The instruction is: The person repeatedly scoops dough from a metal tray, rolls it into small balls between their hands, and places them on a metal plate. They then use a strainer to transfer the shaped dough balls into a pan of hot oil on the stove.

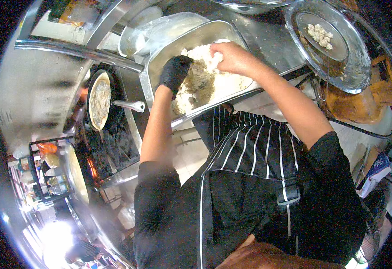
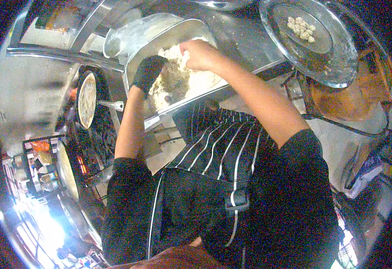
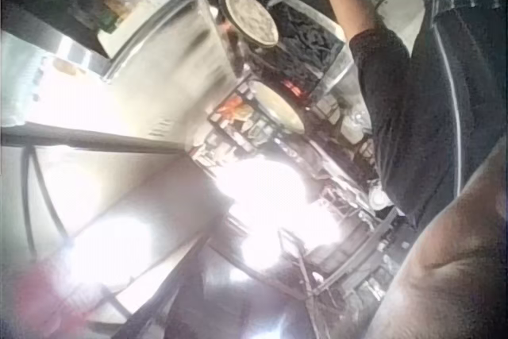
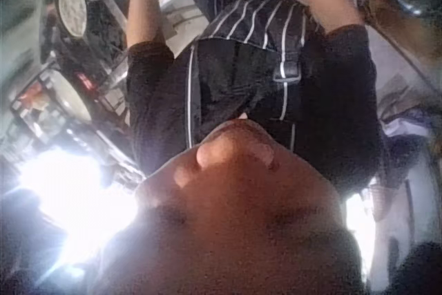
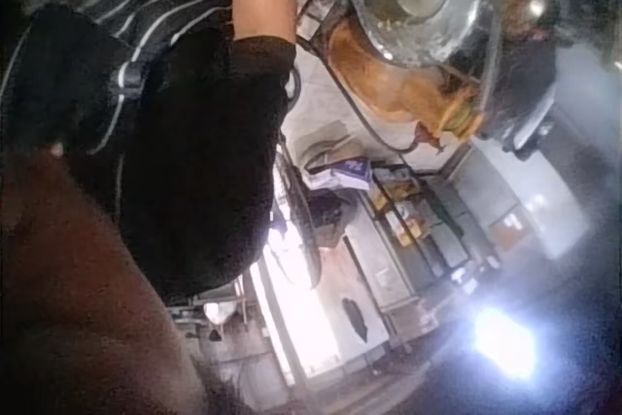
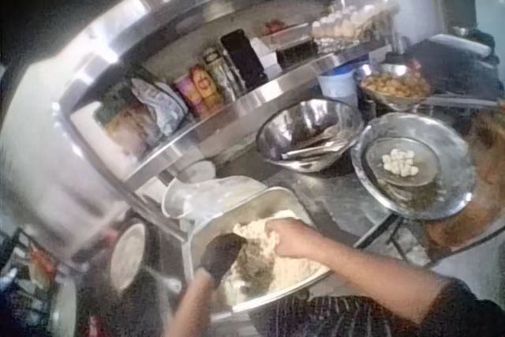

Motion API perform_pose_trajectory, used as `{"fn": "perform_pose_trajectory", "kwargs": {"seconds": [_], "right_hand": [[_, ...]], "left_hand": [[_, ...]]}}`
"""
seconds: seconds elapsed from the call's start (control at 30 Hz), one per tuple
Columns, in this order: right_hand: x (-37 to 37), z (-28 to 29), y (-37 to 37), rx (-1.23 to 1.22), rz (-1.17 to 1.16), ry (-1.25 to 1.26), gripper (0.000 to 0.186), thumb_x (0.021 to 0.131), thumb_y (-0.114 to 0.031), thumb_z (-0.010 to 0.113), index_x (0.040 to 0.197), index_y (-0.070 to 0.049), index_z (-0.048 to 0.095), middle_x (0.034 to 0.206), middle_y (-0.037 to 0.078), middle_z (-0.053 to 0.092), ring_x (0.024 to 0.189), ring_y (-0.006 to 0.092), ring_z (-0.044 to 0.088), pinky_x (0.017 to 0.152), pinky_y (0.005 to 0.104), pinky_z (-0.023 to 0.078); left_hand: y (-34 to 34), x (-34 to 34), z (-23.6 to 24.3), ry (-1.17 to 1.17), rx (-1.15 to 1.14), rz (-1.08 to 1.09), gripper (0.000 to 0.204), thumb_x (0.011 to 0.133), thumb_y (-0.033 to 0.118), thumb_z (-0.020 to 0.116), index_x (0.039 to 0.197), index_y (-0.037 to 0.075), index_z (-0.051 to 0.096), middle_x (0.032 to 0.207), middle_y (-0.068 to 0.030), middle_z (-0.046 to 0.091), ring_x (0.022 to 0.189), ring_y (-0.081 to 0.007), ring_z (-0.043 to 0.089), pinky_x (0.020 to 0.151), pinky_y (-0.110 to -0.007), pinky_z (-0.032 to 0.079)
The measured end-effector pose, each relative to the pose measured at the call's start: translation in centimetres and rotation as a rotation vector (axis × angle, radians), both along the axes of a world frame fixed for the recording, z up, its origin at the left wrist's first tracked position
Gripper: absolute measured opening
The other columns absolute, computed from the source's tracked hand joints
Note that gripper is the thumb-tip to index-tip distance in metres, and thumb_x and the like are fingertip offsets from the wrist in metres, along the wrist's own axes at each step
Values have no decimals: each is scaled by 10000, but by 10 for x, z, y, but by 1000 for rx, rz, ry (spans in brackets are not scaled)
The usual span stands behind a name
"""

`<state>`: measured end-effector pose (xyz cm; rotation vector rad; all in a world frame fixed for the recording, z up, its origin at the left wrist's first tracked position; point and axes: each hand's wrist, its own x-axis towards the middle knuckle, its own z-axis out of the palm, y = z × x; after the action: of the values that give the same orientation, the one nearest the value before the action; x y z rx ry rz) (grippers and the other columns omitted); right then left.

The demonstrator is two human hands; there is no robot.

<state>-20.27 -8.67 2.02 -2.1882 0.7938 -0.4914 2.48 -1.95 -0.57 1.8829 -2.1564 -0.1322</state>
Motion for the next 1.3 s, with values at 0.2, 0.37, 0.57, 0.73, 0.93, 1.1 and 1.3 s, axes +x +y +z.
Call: {"fn": "perform_pose_trajectory", "kwargs": {"seconds": [0.2,0.37,0.57,0.73,0.93,1.1,1.3], "right_hand": [[-39,23,-6,-26,382,66,452,575,23,558,1013,-92,560,979,146,605,846,267,589,741,342,466],[-23,9,-12,-33,18,-245,294,664,116,485,891,-32,599,830,105,632,767,221,603,688,305,476],[1,-3,-9,-155,-191,-117,142,736,-194,649,763,-60,614,657,122,605,637,287,600,604,403,459],[17,-34,-27,-143,-245,-436,353,747,-285,675,1016,-82,572,834,117,636,692,279,611,650,404,483],[8,-16,-36,688,120,-364,384,788,-150,658,1116,-30,499,829,38,602,684,92,558,584,225,463],[10,-18,-35,680,54,-408,345,784,-144,663,1074,-31,515,817,31,603,683,84,552,563,223,455],[13,-24,-35,663,-37,-448,398,730,-238,723,1017,-24,548,824,58,612,666,113,557,532,245,462]], "left_hand": [[-40,-24,-5,130,101,-168,222,742,174,557,927,88,646,924,-152,626,862,-329,582,786,-381,454],[-47,-69,-16,32,218,-152,348,708,361,643,899,71,627,934,-156,631,884,-326,589,744,-402,461],[-46,-28,-32,69,216,-12,366,809,394,510,819,53,642,836,-191,616,797,-346,587,714,-413,453],[-31,-29,13,1158,387,188,236,764,60,587,1000,45,584,777,-19,607,650,-102,547,566,-230,431],[-33,-55,31,1233,217,68,232,757,52,624,986,60,585,847,-15,593,704,-97,532,579,-224,431],[-35,-55,32,1158,188,42,301,728,-28,606,1013,56,560,939,-22,571,808,-102,519,659,-227,433],[-32,-70,35,1041,110,-1,619,667,-91,599,1227,110,428,978,-29,530,851,-119,499,720,-239,434]]}}
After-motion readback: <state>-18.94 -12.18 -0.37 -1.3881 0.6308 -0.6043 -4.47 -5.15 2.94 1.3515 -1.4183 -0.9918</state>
